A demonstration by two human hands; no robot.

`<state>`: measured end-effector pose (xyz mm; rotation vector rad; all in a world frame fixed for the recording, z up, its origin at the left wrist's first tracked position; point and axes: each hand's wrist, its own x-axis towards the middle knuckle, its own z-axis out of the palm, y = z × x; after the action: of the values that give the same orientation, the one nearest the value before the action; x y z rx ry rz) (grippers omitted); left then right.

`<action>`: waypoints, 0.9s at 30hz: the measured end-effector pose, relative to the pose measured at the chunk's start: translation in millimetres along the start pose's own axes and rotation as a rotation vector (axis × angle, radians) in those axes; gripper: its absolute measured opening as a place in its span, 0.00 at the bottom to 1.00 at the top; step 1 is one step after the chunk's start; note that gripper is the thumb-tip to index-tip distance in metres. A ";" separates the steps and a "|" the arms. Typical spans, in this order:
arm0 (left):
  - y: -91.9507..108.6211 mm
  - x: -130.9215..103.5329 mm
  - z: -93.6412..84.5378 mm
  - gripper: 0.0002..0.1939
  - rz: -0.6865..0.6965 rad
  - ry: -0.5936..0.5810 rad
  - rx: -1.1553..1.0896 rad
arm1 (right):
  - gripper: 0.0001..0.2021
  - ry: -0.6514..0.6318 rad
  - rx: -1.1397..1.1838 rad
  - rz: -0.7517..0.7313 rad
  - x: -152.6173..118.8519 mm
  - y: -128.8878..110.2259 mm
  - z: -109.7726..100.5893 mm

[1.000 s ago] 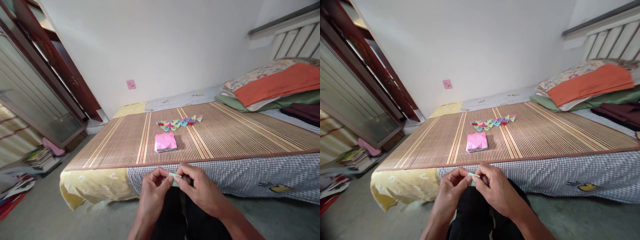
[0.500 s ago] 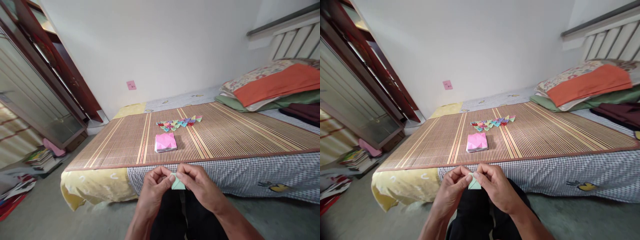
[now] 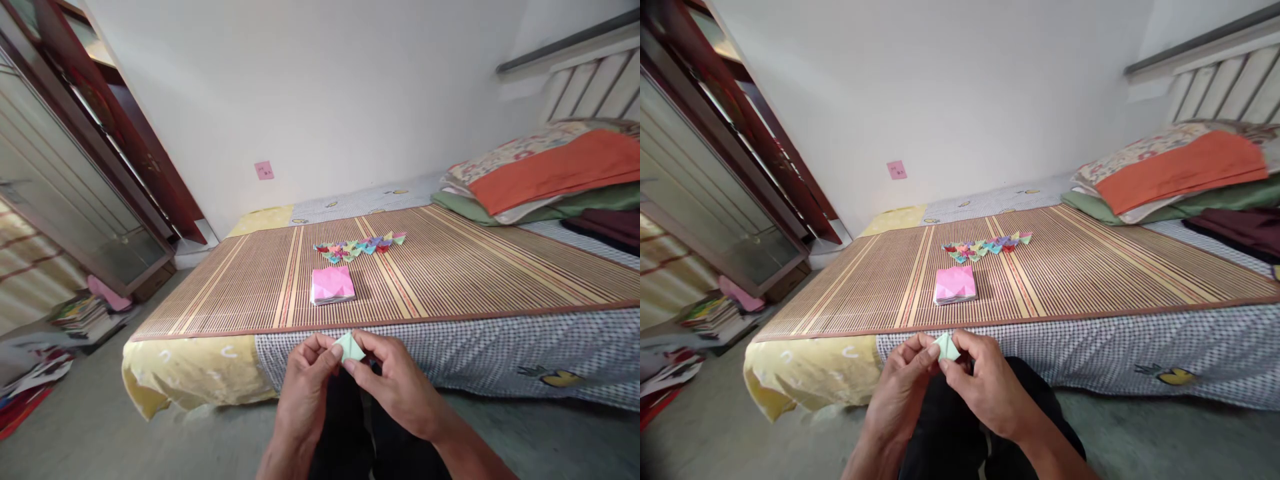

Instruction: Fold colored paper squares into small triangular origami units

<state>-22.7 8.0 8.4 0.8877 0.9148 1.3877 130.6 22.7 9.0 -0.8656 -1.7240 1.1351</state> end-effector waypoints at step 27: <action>2.1 -2.3 3.1 0.06 0.113 -0.067 0.134 | 0.07 0.188 -0.118 -0.246 -3.3 -4.4 -15.2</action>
<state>-20.7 5.8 11.6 1.0953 0.9271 1.3961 145.4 23.3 15.3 -0.7791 -1.6998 0.7716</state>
